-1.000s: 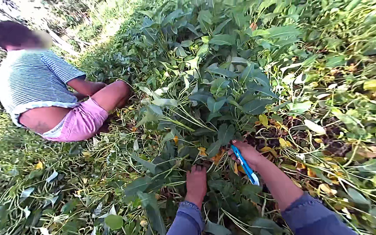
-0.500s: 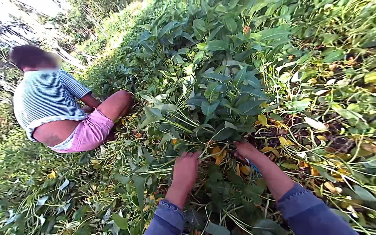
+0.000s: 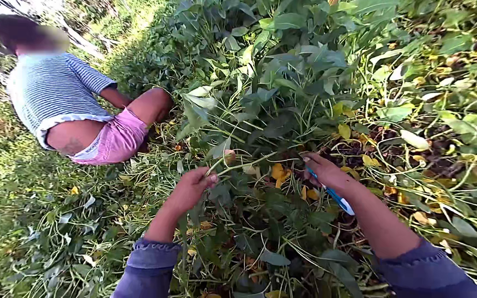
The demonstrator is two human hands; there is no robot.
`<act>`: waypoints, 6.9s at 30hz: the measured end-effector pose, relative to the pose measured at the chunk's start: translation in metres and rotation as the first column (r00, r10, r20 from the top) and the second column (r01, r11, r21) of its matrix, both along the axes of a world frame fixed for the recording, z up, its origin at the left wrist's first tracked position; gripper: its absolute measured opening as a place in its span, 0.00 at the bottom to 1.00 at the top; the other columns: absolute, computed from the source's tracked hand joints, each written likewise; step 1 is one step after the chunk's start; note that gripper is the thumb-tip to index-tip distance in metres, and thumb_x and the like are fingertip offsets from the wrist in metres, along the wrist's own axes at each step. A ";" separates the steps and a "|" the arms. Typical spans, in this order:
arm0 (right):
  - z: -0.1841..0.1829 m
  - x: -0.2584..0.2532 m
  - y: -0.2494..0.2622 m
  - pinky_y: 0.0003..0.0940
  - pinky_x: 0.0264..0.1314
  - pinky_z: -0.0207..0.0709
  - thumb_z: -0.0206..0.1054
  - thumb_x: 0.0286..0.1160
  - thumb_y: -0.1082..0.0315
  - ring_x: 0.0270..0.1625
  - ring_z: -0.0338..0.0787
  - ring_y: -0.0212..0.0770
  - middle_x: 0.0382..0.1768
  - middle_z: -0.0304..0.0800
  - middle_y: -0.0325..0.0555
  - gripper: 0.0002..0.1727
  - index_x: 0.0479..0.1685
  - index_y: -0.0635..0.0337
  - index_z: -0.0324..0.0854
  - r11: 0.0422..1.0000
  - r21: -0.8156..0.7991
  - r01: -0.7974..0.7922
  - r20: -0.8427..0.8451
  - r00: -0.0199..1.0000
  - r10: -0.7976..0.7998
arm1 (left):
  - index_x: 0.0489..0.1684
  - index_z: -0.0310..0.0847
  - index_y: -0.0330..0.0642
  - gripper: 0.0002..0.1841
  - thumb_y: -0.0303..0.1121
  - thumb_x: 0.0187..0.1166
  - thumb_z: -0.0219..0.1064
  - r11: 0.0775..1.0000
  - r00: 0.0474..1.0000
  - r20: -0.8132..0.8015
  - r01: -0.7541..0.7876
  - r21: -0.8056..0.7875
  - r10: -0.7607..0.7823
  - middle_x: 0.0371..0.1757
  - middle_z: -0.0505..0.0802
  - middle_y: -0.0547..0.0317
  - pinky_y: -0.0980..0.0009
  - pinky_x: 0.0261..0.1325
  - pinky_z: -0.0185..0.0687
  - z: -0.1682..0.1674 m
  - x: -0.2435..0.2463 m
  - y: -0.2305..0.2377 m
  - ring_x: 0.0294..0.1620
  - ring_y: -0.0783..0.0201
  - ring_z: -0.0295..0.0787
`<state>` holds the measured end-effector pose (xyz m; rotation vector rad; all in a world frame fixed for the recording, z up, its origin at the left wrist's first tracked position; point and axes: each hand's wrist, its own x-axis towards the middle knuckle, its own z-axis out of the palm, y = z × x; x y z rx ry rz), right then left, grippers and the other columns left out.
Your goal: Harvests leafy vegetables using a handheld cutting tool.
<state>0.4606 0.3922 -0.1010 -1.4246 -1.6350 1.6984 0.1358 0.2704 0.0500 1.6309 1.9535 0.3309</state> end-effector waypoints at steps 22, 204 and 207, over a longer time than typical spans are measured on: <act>0.031 -0.008 -0.096 0.51 0.46 0.85 0.69 0.79 0.43 0.40 0.89 0.51 0.50 0.88 0.56 0.38 0.85 0.51 0.65 0.829 -0.097 -0.550 0.159 0.814 0.559 | 0.32 0.77 0.57 0.21 0.42 0.93 0.40 0.795 0.763 0.516 -0.561 0.229 0.389 0.26 0.81 0.74 0.88 0.20 0.68 0.119 -0.054 -0.106 0.20 0.81 0.74; 0.065 -0.060 -0.181 0.40 0.39 0.84 0.65 0.85 0.57 0.33 0.88 0.39 0.37 0.91 0.47 0.17 0.65 0.53 0.84 0.758 0.468 -0.455 -0.316 0.715 0.624 | 0.55 0.80 0.34 0.28 0.47 0.97 0.36 0.465 0.090 0.799 -0.849 -0.250 0.594 0.41 0.94 0.51 0.71 0.29 0.87 -0.011 0.139 -0.159 0.31 0.65 0.91; 0.062 -0.048 -0.173 0.34 0.35 0.83 0.67 0.85 0.57 0.31 0.86 0.35 0.40 0.92 0.45 0.18 0.66 0.53 0.85 0.711 0.461 -0.532 -0.371 0.612 0.698 | 0.50 0.79 0.39 0.21 0.41 0.97 0.40 0.490 -0.022 0.854 -0.811 -0.319 0.520 0.38 0.93 0.54 0.73 0.27 0.87 -0.014 0.131 -0.162 0.28 0.67 0.90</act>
